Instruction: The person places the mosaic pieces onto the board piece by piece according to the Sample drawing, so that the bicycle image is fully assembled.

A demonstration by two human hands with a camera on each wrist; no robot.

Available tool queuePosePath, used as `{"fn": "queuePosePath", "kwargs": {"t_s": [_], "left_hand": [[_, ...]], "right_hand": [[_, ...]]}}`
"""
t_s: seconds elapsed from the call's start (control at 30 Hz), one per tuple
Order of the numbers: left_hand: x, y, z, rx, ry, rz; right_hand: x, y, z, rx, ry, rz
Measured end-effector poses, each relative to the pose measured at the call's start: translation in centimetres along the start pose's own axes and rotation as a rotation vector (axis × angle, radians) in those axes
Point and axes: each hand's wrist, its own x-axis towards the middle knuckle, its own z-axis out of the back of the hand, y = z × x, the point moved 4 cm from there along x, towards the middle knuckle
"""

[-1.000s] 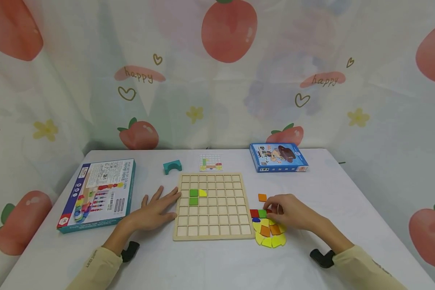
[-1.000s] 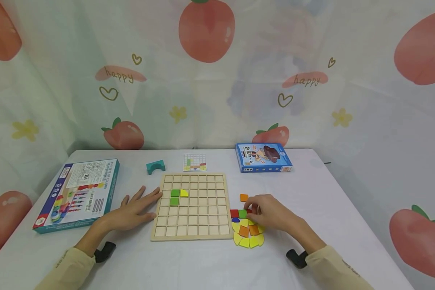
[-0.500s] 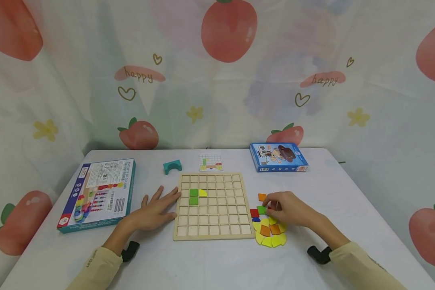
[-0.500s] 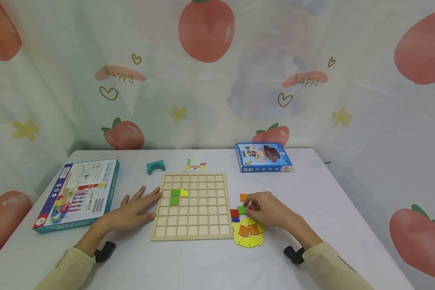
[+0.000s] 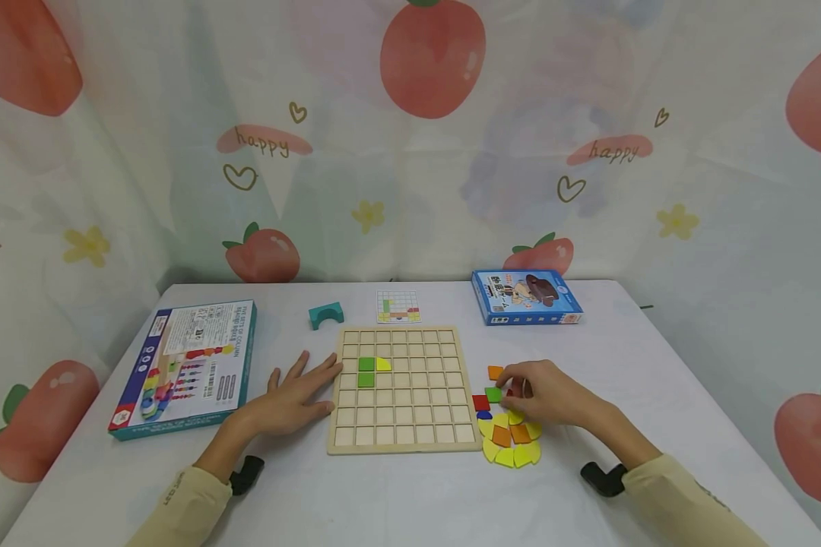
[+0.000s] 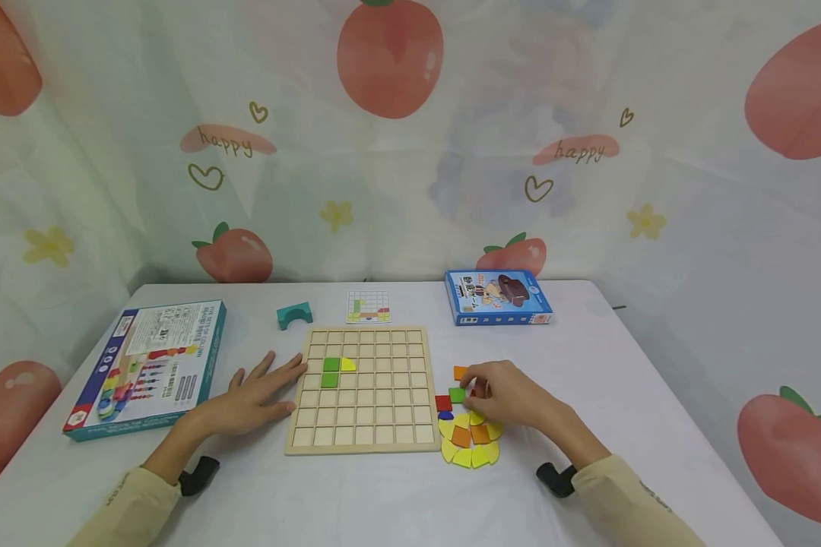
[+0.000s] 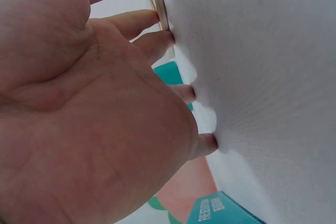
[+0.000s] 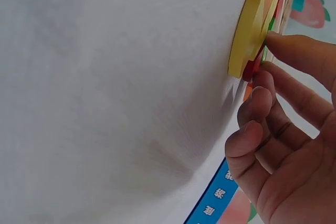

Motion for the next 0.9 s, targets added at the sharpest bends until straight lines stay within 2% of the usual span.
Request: {"fn": "queuePosePath", "kwargs": {"t_s": [0.47, 0.9], "left_hand": [[0.35, 0.29, -0.19, 0.01, 0.005, 0.0], [0.0, -0.04, 0.0, 0.001, 0.003, 0.004]], "right_hand": [[0.03, 0.18, -0.13, 0.011, 0.014, -0.04], [-0.01, 0.18, 0.04, 0.007, -0.006, -0.013]]}}
